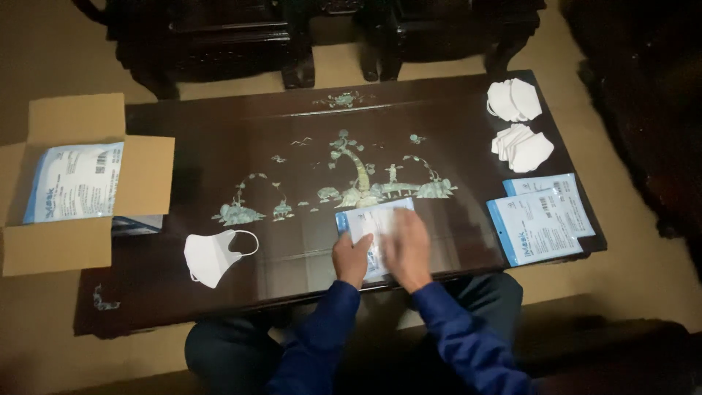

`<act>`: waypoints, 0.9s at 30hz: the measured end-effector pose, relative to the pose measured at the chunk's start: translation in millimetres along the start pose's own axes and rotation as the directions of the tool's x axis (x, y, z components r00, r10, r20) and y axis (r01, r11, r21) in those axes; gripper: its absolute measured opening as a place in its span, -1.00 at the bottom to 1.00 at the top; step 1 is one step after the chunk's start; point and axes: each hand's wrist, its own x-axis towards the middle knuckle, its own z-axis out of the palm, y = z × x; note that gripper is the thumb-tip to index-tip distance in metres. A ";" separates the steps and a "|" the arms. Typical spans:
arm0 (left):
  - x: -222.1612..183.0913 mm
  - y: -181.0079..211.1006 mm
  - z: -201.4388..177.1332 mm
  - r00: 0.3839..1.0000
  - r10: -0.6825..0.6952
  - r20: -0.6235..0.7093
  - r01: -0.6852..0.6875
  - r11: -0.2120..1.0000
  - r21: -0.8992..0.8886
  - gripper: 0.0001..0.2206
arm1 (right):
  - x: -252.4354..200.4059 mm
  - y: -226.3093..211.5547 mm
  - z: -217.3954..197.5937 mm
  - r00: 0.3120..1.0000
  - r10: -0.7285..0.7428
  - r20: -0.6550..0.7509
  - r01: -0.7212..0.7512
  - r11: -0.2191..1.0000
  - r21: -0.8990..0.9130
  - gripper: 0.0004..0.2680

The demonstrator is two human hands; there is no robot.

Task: The person sits on the floor and repeatedly picks up a white face mask, places it into a blue and white sealed pouch, and sets the pouch aside. The person handles multiple masks and pouches, stacking the filled pouches on the table.

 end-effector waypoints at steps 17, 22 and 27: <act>2.9 -16.8 -91.4 0.707 0.687 0.169 -0.482 0.294 0.825 -0.63 | -14.7 64.7 17.2 0.976 0.031 0.217 0.048 0.935 -0.351 -0.56; -0.7 -10.3 -103.8 0.809 0.578 0.109 -0.369 0.354 0.860 -0.61 | -6.5 133.8 -6.1 0.997 -0.026 0.069 0.055 0.881 -0.470 -0.57; 6.8 -26.2 -100.2 0.724 0.685 0.077 -0.412 0.341 0.845 -0.63 | 3.4 146.0 -25.0 0.995 -0.095 0.022 0.091 0.830 -0.550 -0.59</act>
